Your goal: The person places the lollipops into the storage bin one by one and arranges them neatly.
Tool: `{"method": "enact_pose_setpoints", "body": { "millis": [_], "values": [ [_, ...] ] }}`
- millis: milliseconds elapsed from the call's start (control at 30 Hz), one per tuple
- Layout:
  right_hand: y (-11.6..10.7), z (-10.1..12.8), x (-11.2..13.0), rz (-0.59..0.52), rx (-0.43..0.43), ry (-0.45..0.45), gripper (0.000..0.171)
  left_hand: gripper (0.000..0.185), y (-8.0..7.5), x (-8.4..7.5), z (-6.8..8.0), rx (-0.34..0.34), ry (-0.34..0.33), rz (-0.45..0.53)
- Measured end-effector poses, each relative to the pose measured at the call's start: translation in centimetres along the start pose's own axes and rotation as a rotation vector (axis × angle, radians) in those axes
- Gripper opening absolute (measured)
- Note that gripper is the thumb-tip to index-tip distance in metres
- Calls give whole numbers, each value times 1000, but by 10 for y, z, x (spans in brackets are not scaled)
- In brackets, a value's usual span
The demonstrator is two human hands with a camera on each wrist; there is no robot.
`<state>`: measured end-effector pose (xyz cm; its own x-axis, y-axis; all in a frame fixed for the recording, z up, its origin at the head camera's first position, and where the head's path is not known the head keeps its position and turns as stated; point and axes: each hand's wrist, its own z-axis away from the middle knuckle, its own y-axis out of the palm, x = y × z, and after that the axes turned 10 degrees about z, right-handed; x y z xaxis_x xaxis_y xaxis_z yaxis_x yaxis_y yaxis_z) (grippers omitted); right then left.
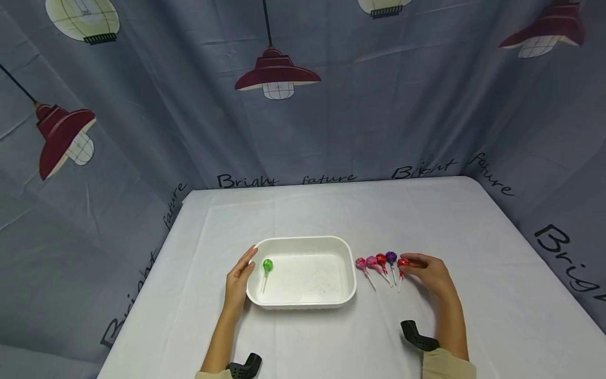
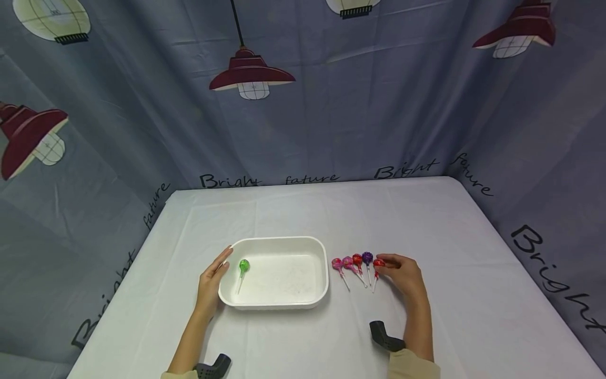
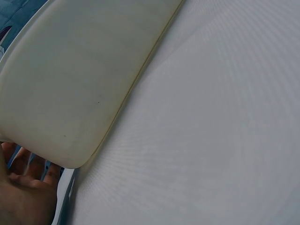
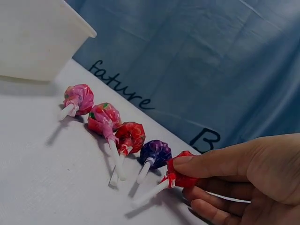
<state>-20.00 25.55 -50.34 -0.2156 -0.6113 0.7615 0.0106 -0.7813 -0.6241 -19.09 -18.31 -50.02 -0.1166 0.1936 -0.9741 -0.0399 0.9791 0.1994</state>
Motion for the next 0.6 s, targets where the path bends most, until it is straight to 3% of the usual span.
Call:
{"method": "enact_pose_setpoints", "body": {
  "millis": [167,600],
  "values": [
    [-4,6,6,-50,24,-4,51,36,0,0,1,3,-5,-1],
    [-7,9,21,-235,43,-111,56,36,1,-2,1,7,-12,-4]
  ]
}}
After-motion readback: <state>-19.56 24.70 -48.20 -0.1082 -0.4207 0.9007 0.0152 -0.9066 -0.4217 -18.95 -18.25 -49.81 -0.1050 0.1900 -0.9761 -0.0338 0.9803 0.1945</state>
